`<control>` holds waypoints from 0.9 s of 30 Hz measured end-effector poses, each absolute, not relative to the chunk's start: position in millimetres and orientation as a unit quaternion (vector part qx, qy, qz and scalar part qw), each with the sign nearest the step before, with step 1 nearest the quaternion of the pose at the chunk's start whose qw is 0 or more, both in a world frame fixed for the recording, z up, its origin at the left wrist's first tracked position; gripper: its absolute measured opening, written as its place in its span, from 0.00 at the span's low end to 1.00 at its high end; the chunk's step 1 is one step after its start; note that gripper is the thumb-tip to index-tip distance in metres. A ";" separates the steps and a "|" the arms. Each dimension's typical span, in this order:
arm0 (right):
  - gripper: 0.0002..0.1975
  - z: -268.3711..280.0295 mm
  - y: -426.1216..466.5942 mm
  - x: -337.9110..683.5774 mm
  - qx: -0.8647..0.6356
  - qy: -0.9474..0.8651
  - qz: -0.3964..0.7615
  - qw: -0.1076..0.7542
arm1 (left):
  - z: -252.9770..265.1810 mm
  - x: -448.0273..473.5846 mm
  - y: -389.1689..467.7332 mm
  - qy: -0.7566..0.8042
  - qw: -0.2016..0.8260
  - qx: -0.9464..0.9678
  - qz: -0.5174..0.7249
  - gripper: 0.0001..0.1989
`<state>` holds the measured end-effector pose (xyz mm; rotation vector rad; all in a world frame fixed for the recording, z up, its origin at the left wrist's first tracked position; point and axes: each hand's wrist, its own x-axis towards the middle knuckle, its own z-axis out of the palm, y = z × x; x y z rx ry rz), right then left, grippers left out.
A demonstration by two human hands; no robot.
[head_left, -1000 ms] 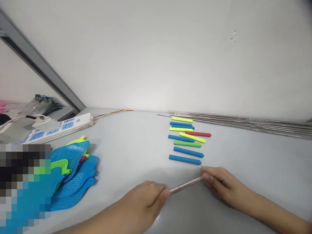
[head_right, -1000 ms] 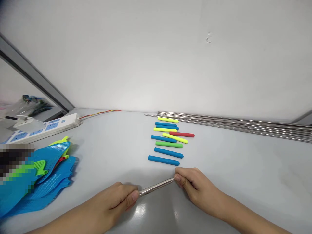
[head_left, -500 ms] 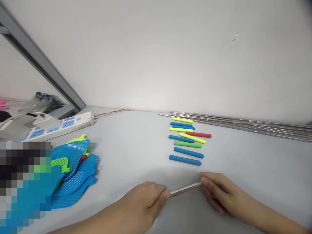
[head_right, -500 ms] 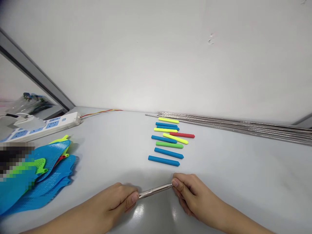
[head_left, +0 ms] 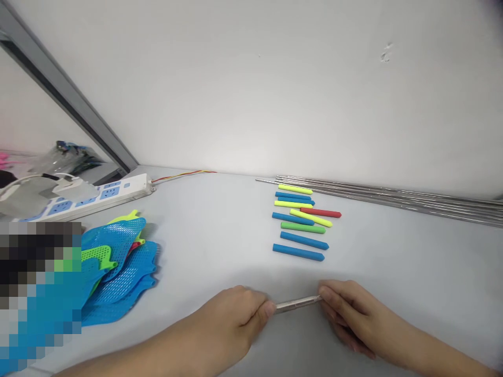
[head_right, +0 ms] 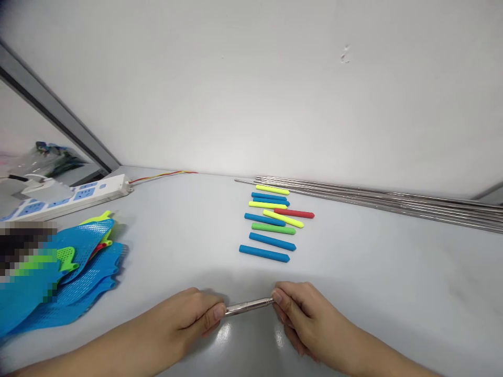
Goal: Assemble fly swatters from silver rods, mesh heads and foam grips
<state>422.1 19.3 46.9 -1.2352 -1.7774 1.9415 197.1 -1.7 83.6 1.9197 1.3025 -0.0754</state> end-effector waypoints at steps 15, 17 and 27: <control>0.22 48.9 13.9 415.1 -0.412 -0.615 0.664 0.106 | 85.9 202.6 -4.4 0.501 0.405 0.765 -0.009 0.21; 0.22 49.1 13.9 413.6 -0.411 -0.615 0.665 0.105 | 86.6 204.2 -4.3 0.500 0.410 0.762 -0.007 0.21; 0.22 49.1 14.3 413.9 -0.423 -0.612 0.660 0.105 | 79.5 200.3 -4.6 0.493 0.446 0.747 0.019 0.21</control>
